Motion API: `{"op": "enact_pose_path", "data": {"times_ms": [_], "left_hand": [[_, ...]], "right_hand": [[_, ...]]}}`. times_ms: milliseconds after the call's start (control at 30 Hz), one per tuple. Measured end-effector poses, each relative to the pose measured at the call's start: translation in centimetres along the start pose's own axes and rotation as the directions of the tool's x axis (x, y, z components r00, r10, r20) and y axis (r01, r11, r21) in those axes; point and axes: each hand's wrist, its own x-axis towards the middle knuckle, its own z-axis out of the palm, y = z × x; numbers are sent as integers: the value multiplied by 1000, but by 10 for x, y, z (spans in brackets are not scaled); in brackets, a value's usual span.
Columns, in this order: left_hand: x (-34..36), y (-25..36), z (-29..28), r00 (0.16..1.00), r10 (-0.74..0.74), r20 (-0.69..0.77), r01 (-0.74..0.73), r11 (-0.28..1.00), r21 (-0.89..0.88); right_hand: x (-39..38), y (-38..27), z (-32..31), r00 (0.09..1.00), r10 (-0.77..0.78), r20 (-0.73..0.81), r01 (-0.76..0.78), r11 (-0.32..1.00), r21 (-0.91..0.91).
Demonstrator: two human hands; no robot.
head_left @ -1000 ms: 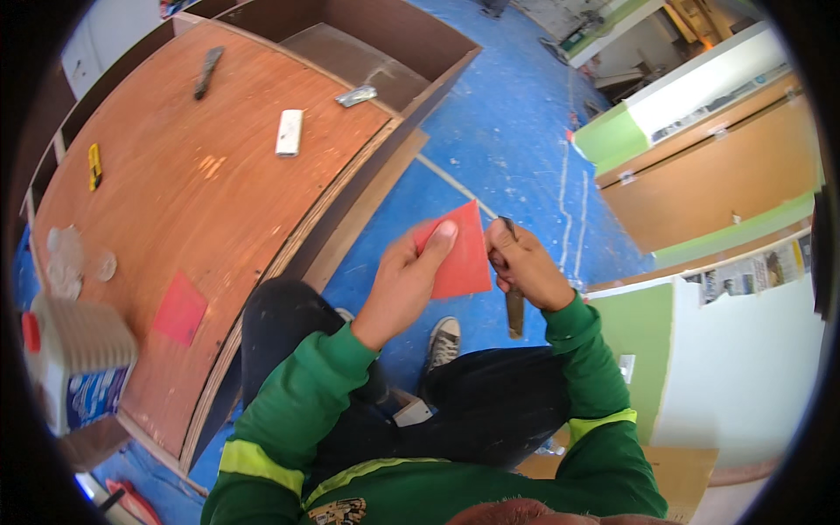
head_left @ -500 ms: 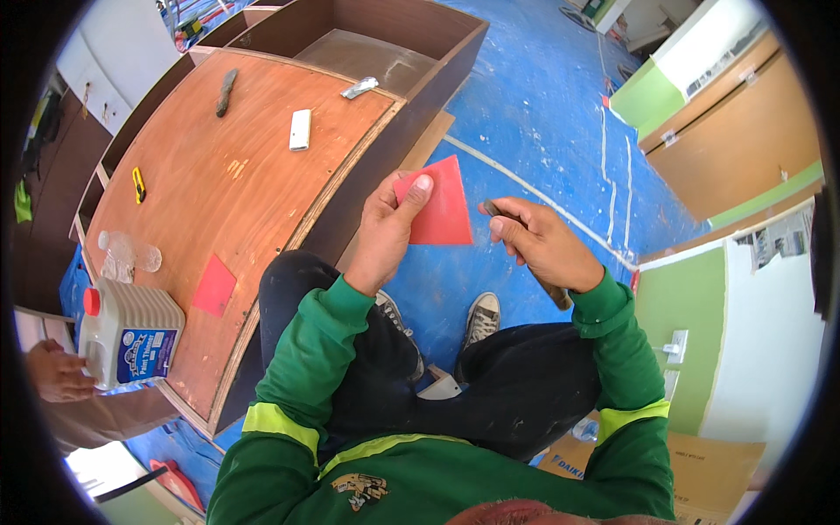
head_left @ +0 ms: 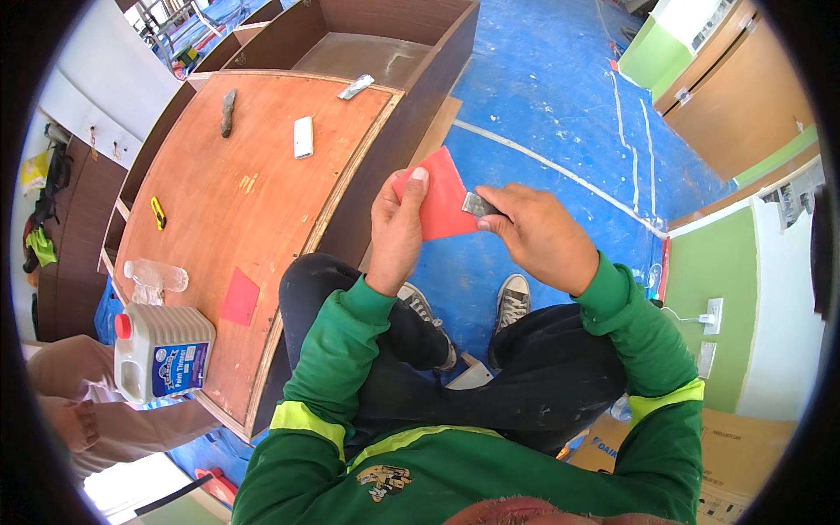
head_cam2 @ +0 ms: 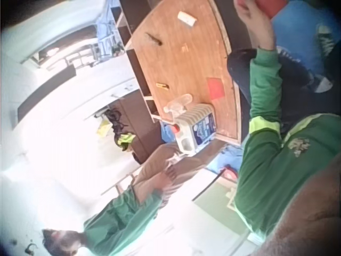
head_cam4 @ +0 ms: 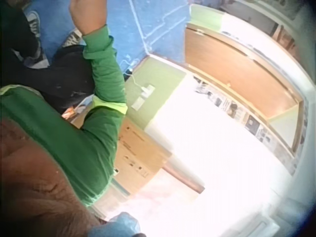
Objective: The person sits on the floor and uses a utility knife to cut a small red rectangular piece of material. They repeatedly score and fold the material to make a cut, then place the cut piece on a nearby wooden surface.
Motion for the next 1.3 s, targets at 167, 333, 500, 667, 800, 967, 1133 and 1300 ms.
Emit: {"op": "enact_pose_path", "data": {"times_ms": [167, 333, 500, 667, 800, 967, 1133, 1300], "left_hand": [[-5, 2, 3, 997, -61, 51, 61, 998, 17], [-1, -2, -3, 1000, 2, 8, -3, 999, 32], [-3, 3, 0, 1000, -19, 9, 19, 999, 43], [-3, 4, 1, 1000, -16, -2, 16, 999, 39], [-6, 2, 8, 999, -36, 19, 36, 999, 20], [-5, 0, 6, 1000, -9, -18, 9, 999, 43], [-6, -3, 8, 1000, -1, 4, 1, 999, 44], [-5, -3, 3, 1000, -25, 7, 25, 999, 35]], "right_hand": [[1, 4, 5, 996, 5, -93, -13, 997, -76], [-4, -4, 3, 999, 41, 7, -39, 984, -174], [-4, -5, 2, 998, 51, -30, -56, 973, -223], [-11, -5, 11, 999, -18, -28, 12, 981, -193], [-5, -6, 11, 999, 18, -40, -26, 980, -198], [-5, -11, 6, 998, 47, 35, -37, 970, -240], [0, -4, 8, 996, 37, -77, -50, 982, -183], [-5, -9, 6, 996, 85, -2, -83, 975, -206]]}}
